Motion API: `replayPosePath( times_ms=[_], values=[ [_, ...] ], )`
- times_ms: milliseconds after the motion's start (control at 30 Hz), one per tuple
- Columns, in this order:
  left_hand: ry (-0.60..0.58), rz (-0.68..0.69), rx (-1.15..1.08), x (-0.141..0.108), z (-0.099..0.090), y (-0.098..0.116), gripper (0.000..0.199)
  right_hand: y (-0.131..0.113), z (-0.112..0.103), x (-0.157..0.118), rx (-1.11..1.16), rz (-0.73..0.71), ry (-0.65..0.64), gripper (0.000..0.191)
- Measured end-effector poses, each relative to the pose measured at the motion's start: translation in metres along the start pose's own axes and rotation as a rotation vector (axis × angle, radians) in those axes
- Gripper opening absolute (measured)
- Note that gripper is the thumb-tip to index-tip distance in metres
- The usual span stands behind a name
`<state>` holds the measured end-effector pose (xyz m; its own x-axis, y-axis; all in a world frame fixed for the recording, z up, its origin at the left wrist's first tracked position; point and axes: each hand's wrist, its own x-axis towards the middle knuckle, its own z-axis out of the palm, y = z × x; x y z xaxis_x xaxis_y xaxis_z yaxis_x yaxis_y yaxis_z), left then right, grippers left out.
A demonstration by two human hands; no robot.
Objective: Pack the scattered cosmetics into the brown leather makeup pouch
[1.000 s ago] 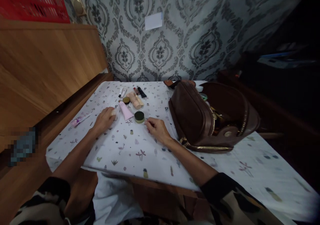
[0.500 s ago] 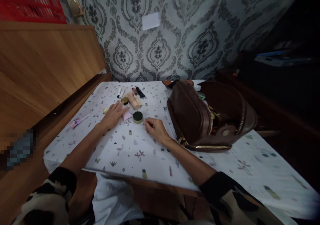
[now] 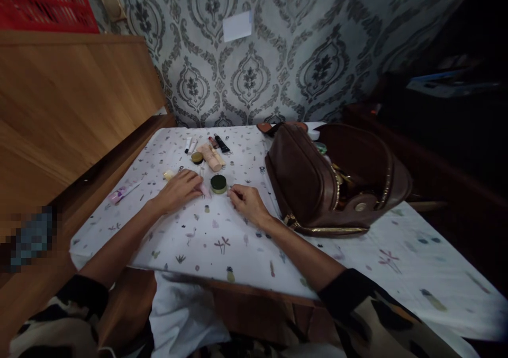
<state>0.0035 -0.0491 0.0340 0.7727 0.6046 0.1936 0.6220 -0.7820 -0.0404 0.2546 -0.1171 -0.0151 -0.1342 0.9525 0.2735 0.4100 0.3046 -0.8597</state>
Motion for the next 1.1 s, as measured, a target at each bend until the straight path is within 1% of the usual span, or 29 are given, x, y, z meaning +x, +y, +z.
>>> replayPosePath(
  times_ms=[133,233,300,367,467,567,633,700,767,833,900,1000,1100],
  values=[
    [0.034,-0.042,-0.016,-0.008,0.006,0.006,0.05,0.0,0.0,0.0,-0.007,-0.009,0.001,0.031],
    [-0.019,-0.069,0.003,-0.02,0.015,0.008,0.067,0.0,0.0,0.0,-0.009,-0.009,0.004,0.031],
    [-0.075,-0.087,0.039,-0.031,0.016,0.013,0.07,0.0,0.0,0.0,-0.003,-0.008,0.008,0.03],
    [-0.121,-0.1,0.078,-0.042,0.01,0.02,0.066,0.001,0.001,0.0,-0.001,-0.011,0.006,0.03],
    [-0.177,-0.097,0.127,-0.053,-0.006,0.027,0.059,0.001,0.001,0.0,-0.007,-0.014,0.002,0.029],
    [-0.241,-0.074,0.116,-0.058,-0.018,0.025,0.054,0.001,0.0,0.0,-0.009,-0.012,0.004,0.028],
    [-0.262,-0.076,0.054,-0.06,-0.02,0.023,0.05,0.001,0.0,0.0,-0.008,-0.015,0.003,0.028],
    [-0.238,-0.116,-0.009,-0.062,-0.019,0.023,0.048,0.001,-0.001,0.0,-0.011,-0.023,0.002,0.03],
    [-0.176,-0.198,-0.043,-0.062,-0.016,0.027,0.046,0.001,-0.001,0.0,-0.022,-0.038,0.003,0.031],
    [-0.118,-0.285,-0.078,-0.062,-0.015,0.037,0.041,0.002,0.0,0.0,-0.037,-0.051,0.007,0.031],
    [-0.097,-0.341,-0.137,-0.064,-0.015,0.048,0.036,0.002,0.0,0.0,-0.052,-0.055,0.012,0.031],
    [-0.126,-0.346,-0.217,-0.072,-0.017,0.066,0.038,0.002,0.0,0.0,-0.087,-0.055,0.008,0.03],
    [-0.113,-0.307,-0.23,-0.087,-0.02,0.078,0.046,0.0,-0.001,0.0,-0.132,-0.071,-0.002,0.028]
  ],
)
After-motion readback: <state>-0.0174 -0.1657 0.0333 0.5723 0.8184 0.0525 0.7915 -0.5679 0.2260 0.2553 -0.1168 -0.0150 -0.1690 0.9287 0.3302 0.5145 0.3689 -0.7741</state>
